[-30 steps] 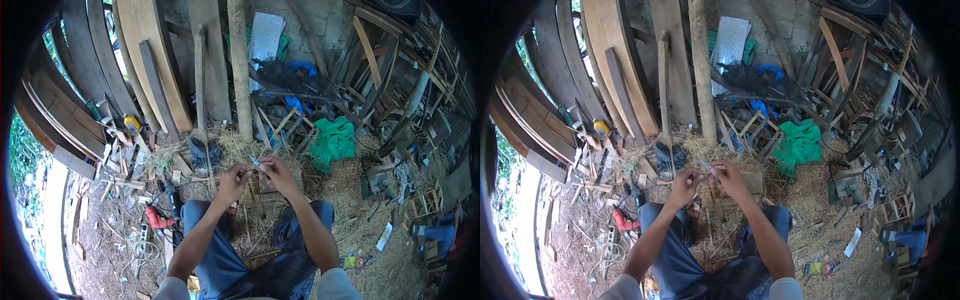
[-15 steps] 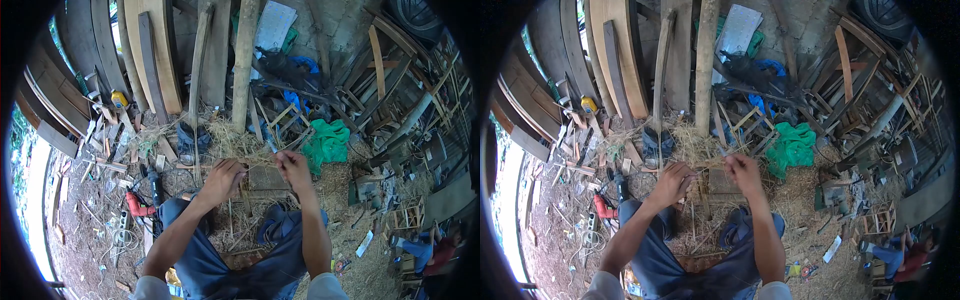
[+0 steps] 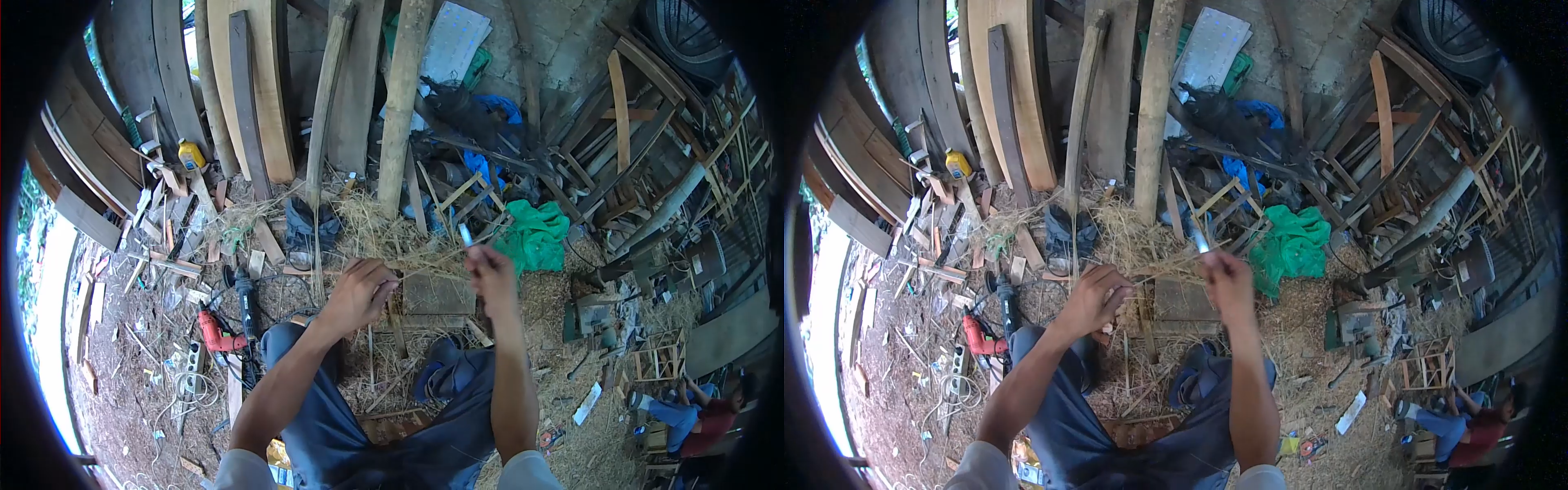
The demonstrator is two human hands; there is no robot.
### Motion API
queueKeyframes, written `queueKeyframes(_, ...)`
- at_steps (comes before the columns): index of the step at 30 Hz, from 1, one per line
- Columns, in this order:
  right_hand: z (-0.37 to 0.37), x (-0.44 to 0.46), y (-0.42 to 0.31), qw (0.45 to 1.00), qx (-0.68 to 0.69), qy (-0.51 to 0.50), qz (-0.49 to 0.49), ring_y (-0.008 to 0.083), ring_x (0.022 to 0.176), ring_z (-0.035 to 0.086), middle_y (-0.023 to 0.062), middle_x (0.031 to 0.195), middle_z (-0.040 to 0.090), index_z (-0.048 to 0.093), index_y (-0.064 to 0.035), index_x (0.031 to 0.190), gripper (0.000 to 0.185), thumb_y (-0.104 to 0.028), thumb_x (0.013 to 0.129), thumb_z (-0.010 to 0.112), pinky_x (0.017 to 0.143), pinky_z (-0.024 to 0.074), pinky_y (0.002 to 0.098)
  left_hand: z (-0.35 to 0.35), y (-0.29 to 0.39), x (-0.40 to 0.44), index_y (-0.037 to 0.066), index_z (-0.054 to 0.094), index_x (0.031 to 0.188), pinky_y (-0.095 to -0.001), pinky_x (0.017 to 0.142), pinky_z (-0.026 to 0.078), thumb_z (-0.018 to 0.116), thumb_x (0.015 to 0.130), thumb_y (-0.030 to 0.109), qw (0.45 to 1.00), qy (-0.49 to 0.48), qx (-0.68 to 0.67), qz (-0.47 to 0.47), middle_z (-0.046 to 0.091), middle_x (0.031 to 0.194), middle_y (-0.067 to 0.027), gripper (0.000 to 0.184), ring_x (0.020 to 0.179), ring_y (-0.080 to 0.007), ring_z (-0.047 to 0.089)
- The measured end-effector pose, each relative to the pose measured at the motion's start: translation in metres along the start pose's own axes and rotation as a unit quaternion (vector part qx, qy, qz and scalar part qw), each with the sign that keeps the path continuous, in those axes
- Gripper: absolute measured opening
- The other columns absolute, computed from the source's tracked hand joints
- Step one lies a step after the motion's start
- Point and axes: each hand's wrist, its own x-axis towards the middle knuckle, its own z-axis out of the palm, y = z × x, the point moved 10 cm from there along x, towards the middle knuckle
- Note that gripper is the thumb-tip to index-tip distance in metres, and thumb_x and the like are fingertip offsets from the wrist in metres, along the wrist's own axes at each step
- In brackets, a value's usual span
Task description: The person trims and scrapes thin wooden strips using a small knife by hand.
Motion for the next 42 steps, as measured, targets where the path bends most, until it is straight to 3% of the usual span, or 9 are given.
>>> queueKeyframes(5, 0.059, -0.019, 0.022, 0.994, -0.012, -0.109, 0.025, 0.0024, 0.045, 0.041, -0.0033, 0.064, 0.055, 0.065, -0.0073, 0.092, 0.014, -0.02, 0.09, 0.059, 0.039, 0.0283, 0.0188, -0.002, 0.01, 0.01, 0.004, 0.058, 0.083, -0.0373, 0.076, 0.039, 0.063, 0.078, 0.006, 1.0, 0.02, 0.016, 0.017, 0.056, 0.079, -0.0103, 0.008, 0.08, -0.0283, 0.055)
queueKeyframes(10, -0.056, 0.02, -0.005, 0.994, 0.055, 0.091, -0.017, 0.0018, 0.045, 0.039, -0.0031, 0.064, 0.054, 0.065, -0.0054, 0.096, 0.016, -0.019, 0.092, 0.057, 0.038, 0.027, 0.0193, -0.004, -0.006, -0.009, 0.004, 0.059, 0.083, -0.0374, 0.076, 0.039, 0.063, 0.079, 0.006, 1.0, 0.021, 0.01, 0.014, 0.056, 0.078, -0.0094, 0.006, 0.077, -0.0282, 0.055)
queueKeyframes(16, -0.026, -0.002, -0.003, 0.993, 0.118, 0.012, -0.029, 0.0011, 0.043, 0.033, -0.0019, 0.068, 0.055, 0.062, -0.0011, 0.106, 0.023, -0.019, 0.092, 0.058, 0.037, 0.0218, 0.0182, -0.012, -0.015, 0.004, 0.004, 0.06, 0.082, -0.0354, 0.071, 0.039, 0.065, 0.074, 0.002, 0.997, 0.067, 0.04, -0.032, 0.058, 0.079, -0.0077, 0.009, 0.078, -0.0272, 0.056)
queueKeyframes(21, 0.021, -0.016, -0.02, 0.989, 0.101, -0.081, -0.077, 0.0047, 0.049, 0.043, 0.0019, 0.066, 0.056, 0.056, -0.0001, 0.106, 0.019, -0.015, 0.094, 0.053, 0.043, 0.033, 0.02, -0.019, 0.01, 0.011, 0.008, 0.062, 0.083, -0.0358, 0.076, 0.038, 0.067, 0.075, 0.005, 0.986, 0.133, 0.1, 0.004, 0.057, 0.079, -0.0046, 0.01, 0.079, -0.0249, 0.056)
queueKeyframes(24, 0.024, -0.017, -0.019, 0.987, 0.078, -0.064, -0.124, 0.0042, 0.051, 0.046, 0.0026, 0.074, 0.056, 0.057, -0.0024, 0.105, 0.019, -0.018, 0.094, 0.054, 0.044, 0.0331, 0.0187, -0.013, 0.006, 0.011, 0.008, 0.062, 0.084, -0.0371, 0.079, 0.038, 0.067, 0.075, 0.005, 0.987, 0.137, 0.081, 0.003, 0.058, 0.081, -0.0046, 0.011, 0.081, -0.0255, 0.056)
queueKeyframes(28, 0.022, -0.019, -0.019, 0.993, 0.029, -0.059, -0.094, 0.0047, 0.052, 0.047, 0.002, 0.072, 0.056, 0.055, -0.0033, 0.104, 0.019, -0.019, 0.094, 0.054, 0.044, 0.0341, 0.0188, 0.001, -0.008, 0.009, 0.008, 0.062, 0.085, -0.0374, 0.081, 0.038, 0.067, 0.076, 0.005, 0.995, 0.09, 0.033, -0.012, 0.061, 0.083, -0.0054, 0.011, 0.083, -0.0255, 0.057)
queueKeyframes(34, 0.015, -0.016, -0.014, 0.991, 0.101, -0.027, -0.079, 0.0036, 0.051, 0.045, 0.0003, 0.064, 0.053, 0.057, -0.0043, 0.107, 0.019, -0.018, 0.093, 0.054, 0.043, 0.033, 0.0185, -0.009, -0.016, 0.009, 0.006, 0.062, 0.086, -0.0375, 0.082, 0.038, 0.067, 0.077, 0.007, 0.993, 0.11, 0.038, -0.034, 0.063, 0.082, -0.006, 0.01, 0.082, -0.0246, 0.057)
queueKeyframes(40, 0.065, -0.023, -0.011, 0.994, 0.007, -0.094, -0.063, 0.0033, 0.049, 0.04, 0.0016, 0.067, 0.057, 0.06, -0.0023, 0.108, 0.021, -0.013, 0.09, 0.058, 0.043, 0.0297, 0.0183, 0.005, -0.002, 0.013, 0.006, 0.063, 0.086, -0.0365, 0.082, 0.036, 0.067, 0.077, 0.008, 0.996, 0.072, 0.024, -0.04, 0.063, 0.082, -0.0058, 0.01, 0.081, -0.0244, 0.056)
queueKeyframes(42, 0.073, -0.024, 0.002, 0.992, 0.031, -0.119, 0.008, 0.0029, 0.05, 0.04, 0.002, 0.068, 0.058, 0.063, -0.0013, 0.105, 0.021, -0.013, 0.089, 0.062, 0.043, 0.0292, 0.0184, 0.013, 0.002, 0.013, 0.004, 0.063, 0.085, -0.036, 0.083, 0.036, 0.068, 0.077, 0.007, 0.998, 0.049, 0.017, -0.022, 0.063, 0.082, -0.0062, 0.01, 0.082, -0.0249, 0.056)
